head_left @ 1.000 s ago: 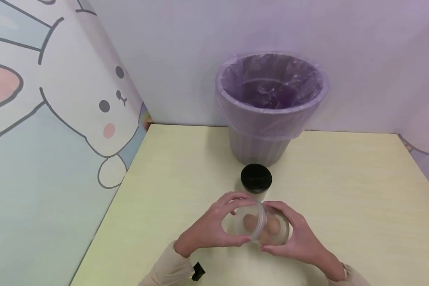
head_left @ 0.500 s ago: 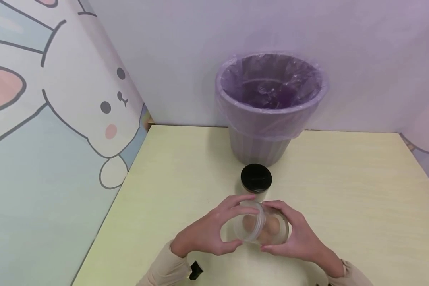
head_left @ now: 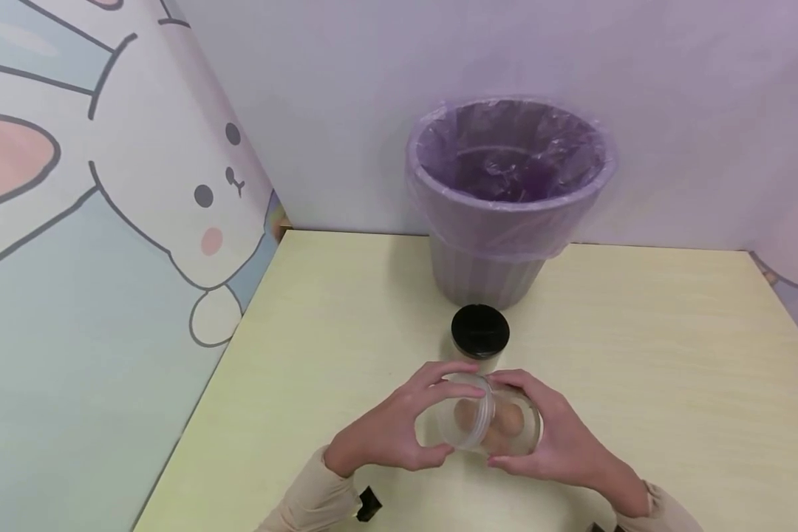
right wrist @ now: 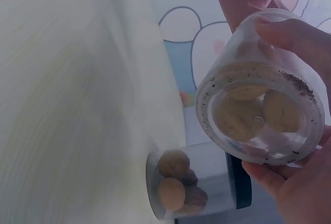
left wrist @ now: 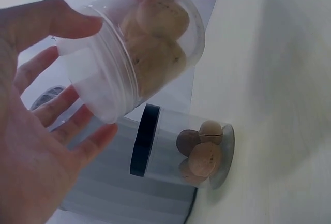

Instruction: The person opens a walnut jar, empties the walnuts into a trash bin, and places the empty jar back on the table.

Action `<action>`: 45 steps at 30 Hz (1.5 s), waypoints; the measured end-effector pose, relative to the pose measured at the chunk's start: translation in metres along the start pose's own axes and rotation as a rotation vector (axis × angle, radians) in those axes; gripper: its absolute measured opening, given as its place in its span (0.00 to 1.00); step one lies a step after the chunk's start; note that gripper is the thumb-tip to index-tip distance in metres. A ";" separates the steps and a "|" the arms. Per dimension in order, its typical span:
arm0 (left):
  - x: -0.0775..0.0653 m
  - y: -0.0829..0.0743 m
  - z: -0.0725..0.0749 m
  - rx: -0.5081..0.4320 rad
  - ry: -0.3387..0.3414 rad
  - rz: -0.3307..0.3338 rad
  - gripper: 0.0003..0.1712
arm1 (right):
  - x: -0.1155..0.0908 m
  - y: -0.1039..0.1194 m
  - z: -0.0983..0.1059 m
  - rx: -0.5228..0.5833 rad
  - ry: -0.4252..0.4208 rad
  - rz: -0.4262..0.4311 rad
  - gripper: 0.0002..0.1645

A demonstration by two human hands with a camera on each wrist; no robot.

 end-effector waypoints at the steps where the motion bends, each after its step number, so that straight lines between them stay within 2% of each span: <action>1: 0.000 0.000 0.000 -0.002 -0.002 0.002 0.43 | 0.000 0.001 0.001 -0.009 0.007 -0.003 0.58; 6: 0.000 0.000 -0.002 -0.011 -0.013 0.021 0.43 | 0.002 0.005 0.001 -0.053 0.044 0.001 0.58; 10: -0.001 0.000 -0.002 -0.005 -0.057 0.052 0.43 | 0.003 0.008 0.001 -0.071 0.041 0.030 0.58; 16: -0.001 0.005 -0.002 -0.017 -0.135 0.155 0.45 | 0.004 0.012 0.004 -0.079 -0.008 0.081 0.58; 22: -0.004 0.007 -0.004 -0.078 -0.146 0.221 0.44 | 0.003 0.012 0.004 -0.066 -0.032 0.112 0.57; 25: -0.004 0.005 -0.003 -0.083 -0.134 0.201 0.45 | 0.003 0.012 0.004 -0.050 -0.036 0.114 0.57; 31: -0.002 -0.004 0.000 -0.021 -0.031 0.028 0.44 | 0.008 0.021 0.004 -0.006 -0.033 0.111 0.56; 34: -0.002 -0.005 -0.001 -0.005 -0.009 -0.003 0.44 | 0.013 0.030 0.006 0.008 -0.035 0.112 0.55; 45: 0.000 -0.005 -0.002 0.044 -0.144 0.033 0.44 | 0.012 0.029 0.008 -0.002 -0.034 0.083 0.56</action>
Point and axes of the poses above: each hand's wrist, its own x-axis towards the middle knuckle, its own z-axis out of the back of the hand, y = z × x, the point moved 5 cm from there along x, towards the middle knuckle, and after that the axes turned 5 degrees about -y, right-handed, at the moved point
